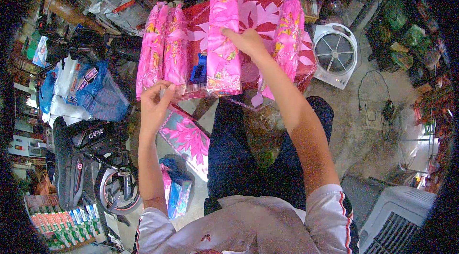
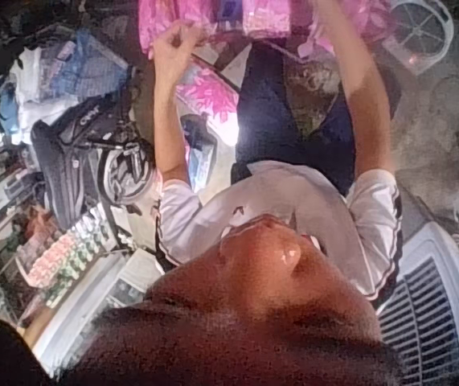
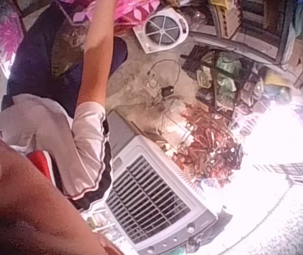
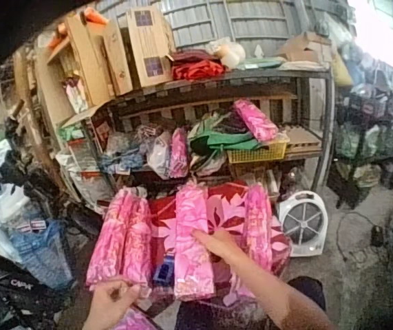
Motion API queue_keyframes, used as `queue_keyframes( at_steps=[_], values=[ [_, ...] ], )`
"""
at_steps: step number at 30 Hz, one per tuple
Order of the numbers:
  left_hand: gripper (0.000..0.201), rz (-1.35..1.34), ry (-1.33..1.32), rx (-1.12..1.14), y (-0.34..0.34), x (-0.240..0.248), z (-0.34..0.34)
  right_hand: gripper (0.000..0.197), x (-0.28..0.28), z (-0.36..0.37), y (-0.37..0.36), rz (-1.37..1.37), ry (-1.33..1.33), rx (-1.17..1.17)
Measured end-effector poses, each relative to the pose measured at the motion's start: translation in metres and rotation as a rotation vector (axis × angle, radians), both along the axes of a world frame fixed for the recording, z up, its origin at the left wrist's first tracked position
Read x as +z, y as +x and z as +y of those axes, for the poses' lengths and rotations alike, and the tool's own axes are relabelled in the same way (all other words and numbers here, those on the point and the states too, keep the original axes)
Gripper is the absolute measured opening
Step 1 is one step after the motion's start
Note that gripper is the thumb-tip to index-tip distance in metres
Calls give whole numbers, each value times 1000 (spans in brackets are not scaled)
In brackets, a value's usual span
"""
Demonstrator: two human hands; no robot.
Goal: Bundling pink retail packages together using adhesive tape and a manual dispenser.
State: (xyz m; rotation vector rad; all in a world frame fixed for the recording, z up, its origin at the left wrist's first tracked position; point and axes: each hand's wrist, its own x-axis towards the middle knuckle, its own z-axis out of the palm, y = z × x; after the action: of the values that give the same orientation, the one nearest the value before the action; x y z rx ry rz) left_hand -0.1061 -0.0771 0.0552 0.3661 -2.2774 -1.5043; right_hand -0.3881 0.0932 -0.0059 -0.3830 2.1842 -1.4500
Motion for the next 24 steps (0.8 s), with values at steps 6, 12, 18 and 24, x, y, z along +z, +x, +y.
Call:
queue_keyframes(
  at_steps=[6,12,18,24],
  values=[
    [30,-5,26,-29,1,-14,4,71,1,-15,-14,-252,-216,-24],
    [27,-16,75,-36,0,-13,12,65,16,-19,-16,-265,-187,0],
    [25,15,34,2,2,-18,2,54,38,-32,-8,-477,-564,131],
    [26,0,44,77,3,-14,-13,45,37,-64,6,-684,-791,186]
  ],
)
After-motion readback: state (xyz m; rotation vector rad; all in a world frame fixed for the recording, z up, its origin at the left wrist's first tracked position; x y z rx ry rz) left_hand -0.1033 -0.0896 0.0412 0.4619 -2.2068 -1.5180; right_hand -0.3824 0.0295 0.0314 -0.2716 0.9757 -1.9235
